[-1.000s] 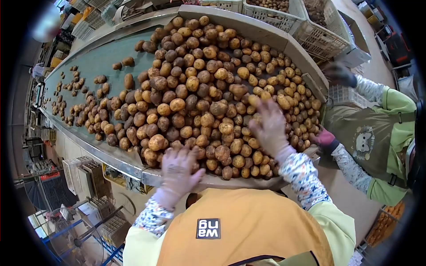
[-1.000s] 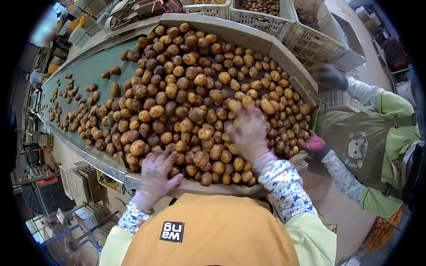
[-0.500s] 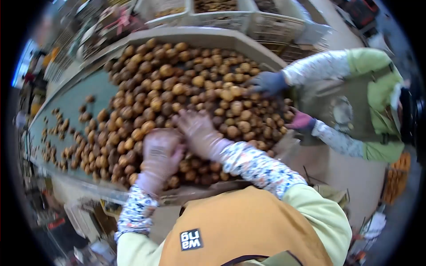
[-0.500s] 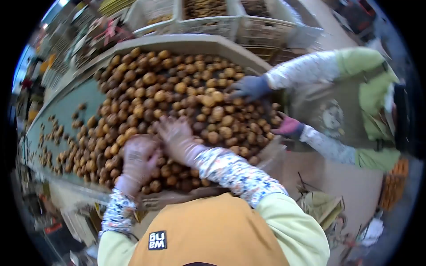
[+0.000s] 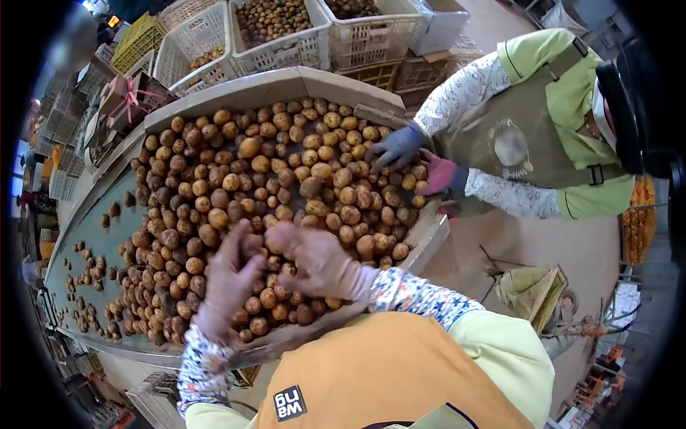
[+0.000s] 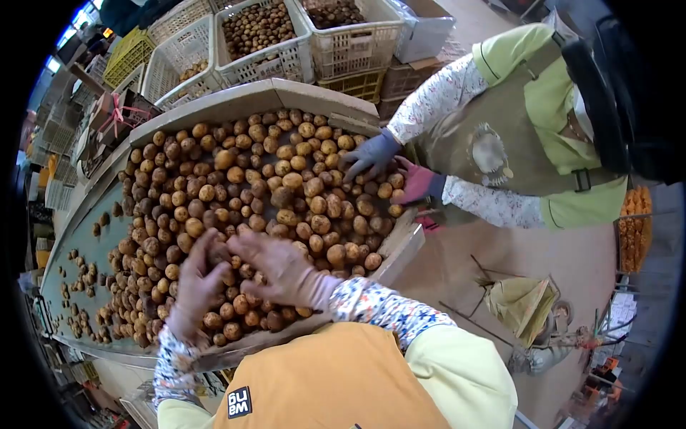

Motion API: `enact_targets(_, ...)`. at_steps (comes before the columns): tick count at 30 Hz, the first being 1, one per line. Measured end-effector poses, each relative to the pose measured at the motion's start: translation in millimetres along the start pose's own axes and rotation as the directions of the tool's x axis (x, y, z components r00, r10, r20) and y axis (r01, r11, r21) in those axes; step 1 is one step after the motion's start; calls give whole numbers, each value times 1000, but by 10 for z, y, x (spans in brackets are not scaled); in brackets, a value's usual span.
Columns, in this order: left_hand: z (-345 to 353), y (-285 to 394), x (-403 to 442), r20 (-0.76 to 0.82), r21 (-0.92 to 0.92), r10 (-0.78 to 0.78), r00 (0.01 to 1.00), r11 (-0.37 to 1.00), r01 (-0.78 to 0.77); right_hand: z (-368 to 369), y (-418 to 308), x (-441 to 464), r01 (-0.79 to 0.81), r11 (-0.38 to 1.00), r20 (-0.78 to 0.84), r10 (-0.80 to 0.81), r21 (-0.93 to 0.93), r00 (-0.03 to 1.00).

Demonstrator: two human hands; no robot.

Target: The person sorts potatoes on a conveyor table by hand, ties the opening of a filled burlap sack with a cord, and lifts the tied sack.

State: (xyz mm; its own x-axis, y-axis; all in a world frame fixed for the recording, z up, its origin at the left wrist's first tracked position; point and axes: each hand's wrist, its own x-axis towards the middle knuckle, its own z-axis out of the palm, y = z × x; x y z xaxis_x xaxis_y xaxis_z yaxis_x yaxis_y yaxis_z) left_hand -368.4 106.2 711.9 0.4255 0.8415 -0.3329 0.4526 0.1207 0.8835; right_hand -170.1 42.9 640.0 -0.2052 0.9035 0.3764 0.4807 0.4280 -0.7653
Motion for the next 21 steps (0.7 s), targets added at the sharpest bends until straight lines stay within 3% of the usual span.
enact_targets(1,138,67,-138,41,-99,-19,999,995,23,122,-53,53,82,993,25,-85,87,996)
enact_targets(2,220,31,-279,48,-249,-51,998,966,62,139,-126,173,194,979,-68,-190,64,979)
enact_targets(3,210,159,-405,111,-321,-142,984,932,171,109,-198,276,230,973,-46,-228,29,973)
enact_targets(5,152,256,-648,-48,-468,25,999,882,-45,-93,-416,484,379,925,35,-378,-37,925)
enact_targets(7,-201,-6,-915,-56,-302,-13,998,953,-5,-628,-513,832,497,863,156,-505,89,849)
enact_targets(8,-280,-50,-988,-248,93,49,967,995,-27,-890,-601,1233,264,948,545,-128,-178,828)
enact_targets(9,-395,-147,-1084,-257,585,159,953,811,22,-1153,-690,1636,295,806,775,286,-513,564)
enact_targets(11,-342,-504,-1205,-263,880,-20,965,405,248,-1241,-296,1786,152,670,521,393,-726,758)
enact_targets(12,-228,-363,-1094,-253,859,-252,934,386,337,-1262,-123,1857,63,589,366,412,-806,835)
enact_targets(13,-102,-210,-982,-260,873,-297,919,335,355,-1276,-32,1940,-36,504,201,409,-863,890)
enact_targets(14,-44,-288,-920,-277,877,-204,939,347,333,-1242,42,1961,-140,425,43,394,-894,918)
enact_targets(15,27,-401,-887,-294,880,-120,948,354,317,-954,-105,1932,40,523,342,495,-852,799)
enact_targets(17,89,-256,-684,-138,893,-271,953,382,238,-174,322,1189,76,871,304,87,-485,949)
enact_targets(19,270,-331,-582,-105,898,-261,960,389,204,230,145,782,3,921,339,141,-390,930)
enact_targets(21,319,-337,-553,-42,910,-120,992,405,87,379,264,430,18,892,325,145,-451,934)
